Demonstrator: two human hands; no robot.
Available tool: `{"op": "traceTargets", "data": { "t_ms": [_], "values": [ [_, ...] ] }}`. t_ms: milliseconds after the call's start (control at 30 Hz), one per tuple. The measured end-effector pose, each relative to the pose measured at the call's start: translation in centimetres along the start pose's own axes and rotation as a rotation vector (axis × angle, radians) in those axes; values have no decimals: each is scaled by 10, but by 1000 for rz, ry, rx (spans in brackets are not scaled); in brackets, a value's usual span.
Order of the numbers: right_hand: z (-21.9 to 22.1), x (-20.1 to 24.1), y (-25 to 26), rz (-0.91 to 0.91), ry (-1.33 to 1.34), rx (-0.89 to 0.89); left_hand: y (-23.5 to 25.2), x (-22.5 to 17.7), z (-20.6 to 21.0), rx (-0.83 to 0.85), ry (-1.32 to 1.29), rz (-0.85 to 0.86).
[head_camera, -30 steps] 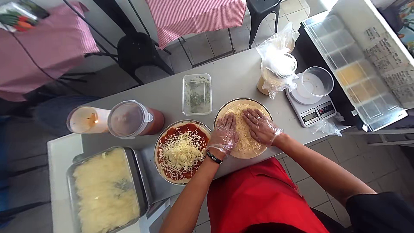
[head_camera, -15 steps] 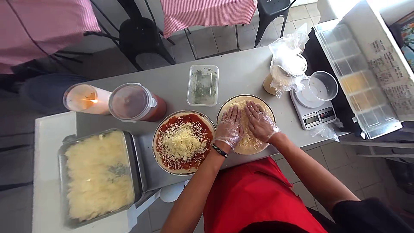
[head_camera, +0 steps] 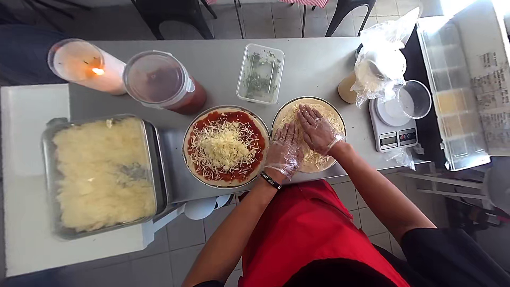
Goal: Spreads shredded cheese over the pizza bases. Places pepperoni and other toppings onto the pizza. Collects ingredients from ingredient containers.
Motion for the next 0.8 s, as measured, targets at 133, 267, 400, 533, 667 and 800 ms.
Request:
{"op": "traceTargets", "data": {
  "t_ms": [133,267,400,533,667,800],
  "values": [
    [-11,14,2,12,57,-28,-21,22,-7,-222,37,-121],
    [9,33,2,-98,49,19,-15,30,5,-139,24,-115],
    [12,32,-20,-134,16,115,-27,17,6,-71,-11,-2],
    [20,34,-54,-55,-24,48,-44,9,3,-100,-2,16],
    [39,56,-79,-31,52,1,-50,14,3,-142,33,61],
    [44,54,-98,26,130,-8,-45,1,10,-115,-4,147]
  ]
}}
Point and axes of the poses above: each hand's wrist, its own y-axis towards the middle knuckle, its own z-axis out of the palm, x = y × z, the point moved 3 cm from there along y, towards the middle knuckle, and after that the axes turned 15 degrees about z, right-handed, at the moved point
